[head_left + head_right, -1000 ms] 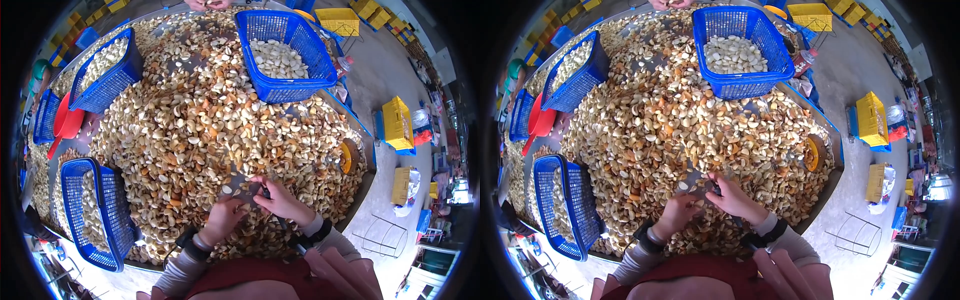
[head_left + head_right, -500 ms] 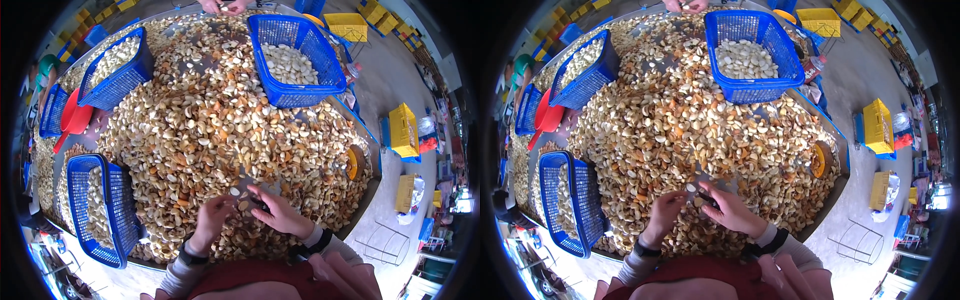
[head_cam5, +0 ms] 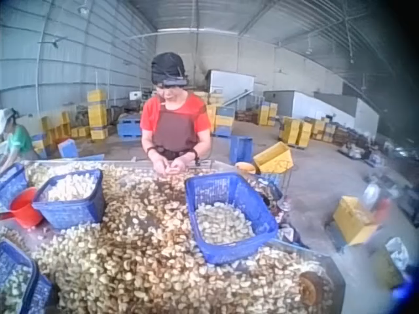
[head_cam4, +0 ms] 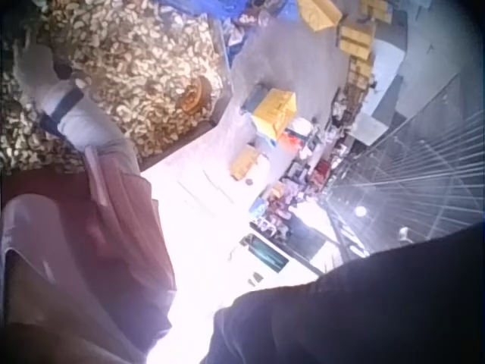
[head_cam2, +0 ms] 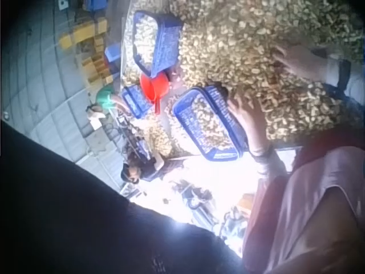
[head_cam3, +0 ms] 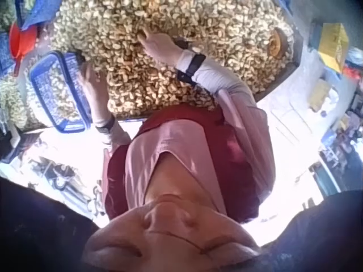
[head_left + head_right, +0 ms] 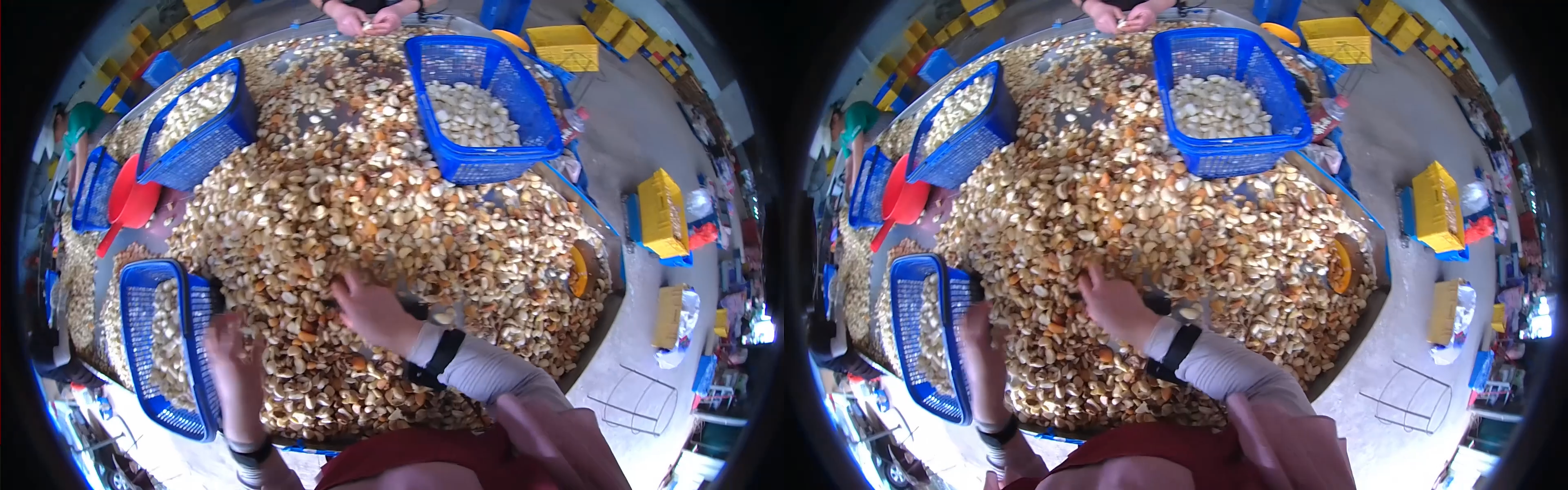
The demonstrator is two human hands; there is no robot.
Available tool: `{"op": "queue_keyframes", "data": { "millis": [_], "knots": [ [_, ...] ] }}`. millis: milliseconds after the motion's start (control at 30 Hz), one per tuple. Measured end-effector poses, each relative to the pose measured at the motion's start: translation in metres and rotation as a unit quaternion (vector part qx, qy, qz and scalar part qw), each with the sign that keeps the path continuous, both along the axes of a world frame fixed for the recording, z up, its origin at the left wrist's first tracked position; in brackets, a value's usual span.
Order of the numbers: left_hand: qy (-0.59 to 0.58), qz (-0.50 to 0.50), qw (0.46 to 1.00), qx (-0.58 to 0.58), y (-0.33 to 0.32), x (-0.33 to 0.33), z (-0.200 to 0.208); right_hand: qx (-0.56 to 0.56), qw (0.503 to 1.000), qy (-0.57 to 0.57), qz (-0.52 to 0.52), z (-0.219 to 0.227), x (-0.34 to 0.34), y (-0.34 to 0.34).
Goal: Sorting processed cashew nuts from their shells and placing the cleaned nuts into baskets.
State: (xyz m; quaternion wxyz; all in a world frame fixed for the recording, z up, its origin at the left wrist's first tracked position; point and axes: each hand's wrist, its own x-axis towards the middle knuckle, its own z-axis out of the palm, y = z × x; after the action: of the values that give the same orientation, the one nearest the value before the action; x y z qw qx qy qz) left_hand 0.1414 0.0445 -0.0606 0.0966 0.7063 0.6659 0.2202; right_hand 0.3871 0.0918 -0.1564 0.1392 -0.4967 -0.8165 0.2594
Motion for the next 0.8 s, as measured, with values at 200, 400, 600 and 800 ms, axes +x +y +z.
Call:
{"op": "queue_keyframes", "data": {
  "millis": [200,400,600,800],
  "knots": [
    [0.063,-0.137,0.963,-0.225,-0.05,0.086,-0.027,0.035,0.995,-0.092,-0.002,0.029,0.097,-0.046],
    [-0.073,-0.357,0.849,-0.382,-0.054,0.138,-0.04,0.107,0.933,-0.226,-0.259,0.019,0.239,-0.05],
    [-0.082,-0.446,0.868,-0.203,0.016,0.232,-0.044,0.029,0.919,-0.238,-0.313,-0.013,0.329,-0.053],
    [0.089,-0.381,0.919,-0.052,0.031,0.277,-0.091,-0.009,0.906,-0.241,-0.347,0.03,0.28,-0.061]
  ]
}}
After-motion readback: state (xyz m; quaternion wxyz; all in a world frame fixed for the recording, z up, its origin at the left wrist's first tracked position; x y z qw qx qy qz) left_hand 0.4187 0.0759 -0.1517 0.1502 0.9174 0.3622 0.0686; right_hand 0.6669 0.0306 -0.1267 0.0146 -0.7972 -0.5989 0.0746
